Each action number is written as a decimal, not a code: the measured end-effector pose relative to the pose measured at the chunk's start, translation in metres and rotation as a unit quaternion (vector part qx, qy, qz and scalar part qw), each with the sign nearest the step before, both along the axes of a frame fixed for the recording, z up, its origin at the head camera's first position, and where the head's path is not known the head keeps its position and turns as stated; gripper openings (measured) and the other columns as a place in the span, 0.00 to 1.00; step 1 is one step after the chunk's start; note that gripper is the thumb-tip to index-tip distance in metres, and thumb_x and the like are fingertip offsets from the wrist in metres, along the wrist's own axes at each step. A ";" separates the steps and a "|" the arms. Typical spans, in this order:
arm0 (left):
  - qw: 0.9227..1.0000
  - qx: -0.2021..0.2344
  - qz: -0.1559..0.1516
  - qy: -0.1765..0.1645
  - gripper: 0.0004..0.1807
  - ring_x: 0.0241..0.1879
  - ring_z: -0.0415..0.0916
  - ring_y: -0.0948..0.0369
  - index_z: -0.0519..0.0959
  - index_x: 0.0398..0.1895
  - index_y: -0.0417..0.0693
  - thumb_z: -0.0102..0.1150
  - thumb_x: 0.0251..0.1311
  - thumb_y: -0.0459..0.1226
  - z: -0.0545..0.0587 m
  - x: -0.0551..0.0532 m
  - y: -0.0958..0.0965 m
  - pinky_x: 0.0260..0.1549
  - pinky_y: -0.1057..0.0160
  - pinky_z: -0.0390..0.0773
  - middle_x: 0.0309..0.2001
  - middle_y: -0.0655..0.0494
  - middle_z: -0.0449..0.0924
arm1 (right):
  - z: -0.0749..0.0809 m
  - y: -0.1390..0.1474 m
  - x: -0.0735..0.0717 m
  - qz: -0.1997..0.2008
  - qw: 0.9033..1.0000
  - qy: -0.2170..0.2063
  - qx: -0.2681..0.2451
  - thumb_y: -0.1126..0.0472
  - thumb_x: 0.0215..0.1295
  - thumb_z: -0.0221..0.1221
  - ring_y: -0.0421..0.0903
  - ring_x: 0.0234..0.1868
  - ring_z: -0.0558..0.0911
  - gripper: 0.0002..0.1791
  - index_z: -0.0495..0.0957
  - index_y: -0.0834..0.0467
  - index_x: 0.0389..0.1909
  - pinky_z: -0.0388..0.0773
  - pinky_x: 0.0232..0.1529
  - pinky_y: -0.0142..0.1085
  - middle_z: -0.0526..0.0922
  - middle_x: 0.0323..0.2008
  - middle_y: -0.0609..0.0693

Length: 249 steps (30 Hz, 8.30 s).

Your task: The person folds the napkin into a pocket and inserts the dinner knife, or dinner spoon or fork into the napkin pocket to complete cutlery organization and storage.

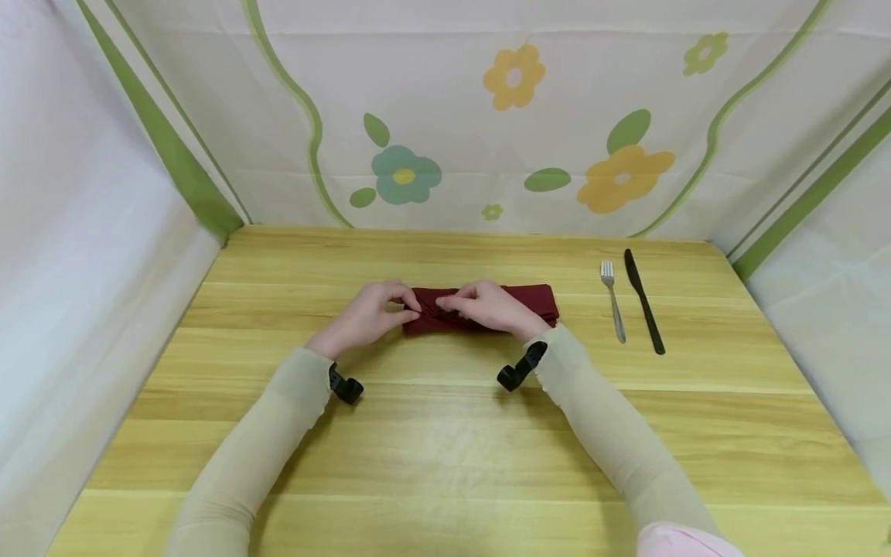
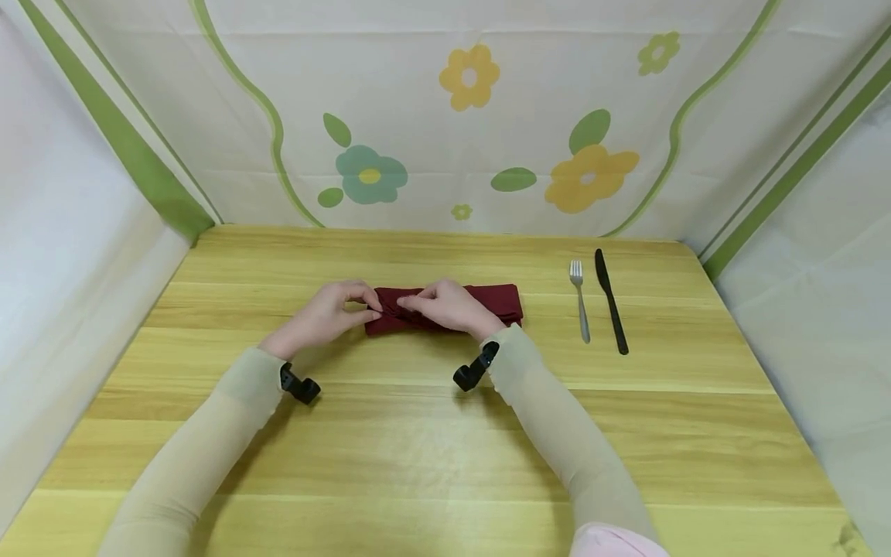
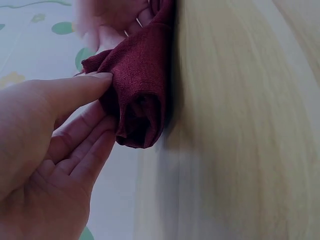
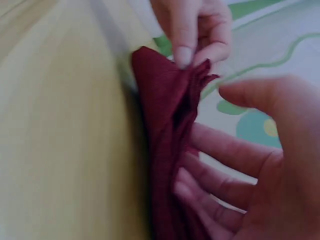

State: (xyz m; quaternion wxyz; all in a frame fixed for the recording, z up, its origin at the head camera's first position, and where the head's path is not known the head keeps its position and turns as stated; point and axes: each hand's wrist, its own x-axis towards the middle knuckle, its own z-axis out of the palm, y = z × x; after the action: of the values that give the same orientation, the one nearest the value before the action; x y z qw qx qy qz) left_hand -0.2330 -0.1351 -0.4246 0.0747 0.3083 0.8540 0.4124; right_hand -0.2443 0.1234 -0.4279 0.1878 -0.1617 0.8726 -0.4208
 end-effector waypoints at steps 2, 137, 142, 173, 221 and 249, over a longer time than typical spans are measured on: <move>1.000 -0.001 0.002 -0.002 0.02 0.53 0.77 0.56 0.85 0.39 0.48 0.65 0.68 0.32 0.001 0.001 -0.001 0.58 0.51 0.75 0.45 0.58 0.82 | -0.001 -0.002 -0.004 -0.010 1.000 -0.015 0.007 0.32 0.68 0.59 0.42 0.30 0.76 0.28 0.90 0.53 0.34 0.71 0.34 0.35 0.82 0.31 0.45; 0.987 -0.128 0.011 0.094 0.22 0.50 0.72 0.55 0.80 0.49 0.46 0.79 0.52 0.32 0.001 0.022 0.026 0.54 0.57 0.75 0.48 0.54 0.75 | 0.003 0.131 0.050 0.074 0.911 0.349 0.208 0.60 0.51 0.79 0.50 0.44 0.80 0.23 0.83 0.58 0.48 0.80 0.45 0.46 0.82 0.43 0.51; 0.988 -0.131 0.007 0.086 0.16 0.45 0.74 0.57 0.81 0.45 0.45 0.76 0.55 0.30 -0.001 0.023 0.024 0.48 0.58 0.77 0.43 0.55 0.78 | 0.002 0.128 0.054 0.101 0.912 0.337 0.209 0.67 0.56 0.73 0.49 0.41 0.82 0.20 0.86 0.60 0.51 0.81 0.43 0.44 0.83 0.42 0.51; 0.984 -0.160 -0.012 0.078 0.10 0.42 0.75 0.57 0.82 0.43 0.43 0.70 0.61 0.28 0.000 0.017 0.024 0.45 0.58 0.78 0.41 0.54 0.79 | -0.002 0.137 0.051 0.081 0.931 0.317 0.164 0.75 0.52 0.70 0.44 0.30 0.79 0.12 0.82 0.55 0.28 0.79 0.32 0.38 0.80 0.32 0.44; 0.997 -0.048 0.056 0.021 0.12 0.55 0.77 0.50 0.75 0.57 0.38 0.45 0.78 0.29 -0.003 0.022 0.014 0.54 0.50 0.76 0.52 0.45 0.80 | 0.008 0.147 0.035 -0.045 0.994 0.074 -0.061 0.64 0.71 0.62 0.49 0.46 0.84 0.15 0.82 0.66 0.55 0.79 0.45 0.30 0.85 0.50 0.57; 0.988 0.025 0.110 -0.102 0.27 0.58 0.75 0.46 0.61 0.75 0.38 0.52 0.77 0.35 -0.005 0.020 -0.009 0.55 0.47 0.77 0.68 0.40 0.67 | -0.016 0.149 0.021 -0.111 0.991 0.070 -0.005 0.46 0.62 0.72 0.50 0.47 0.83 0.28 0.82 0.58 0.57 0.79 0.48 0.40 0.85 0.49 0.53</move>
State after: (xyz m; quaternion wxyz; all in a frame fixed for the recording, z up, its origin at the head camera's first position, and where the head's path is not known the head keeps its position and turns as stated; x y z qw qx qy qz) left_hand -0.2126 -0.1437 -0.4300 0.1073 0.1705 0.8602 0.4684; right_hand -0.2238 0.2722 -0.4442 0.0778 -0.0934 0.8939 -0.4314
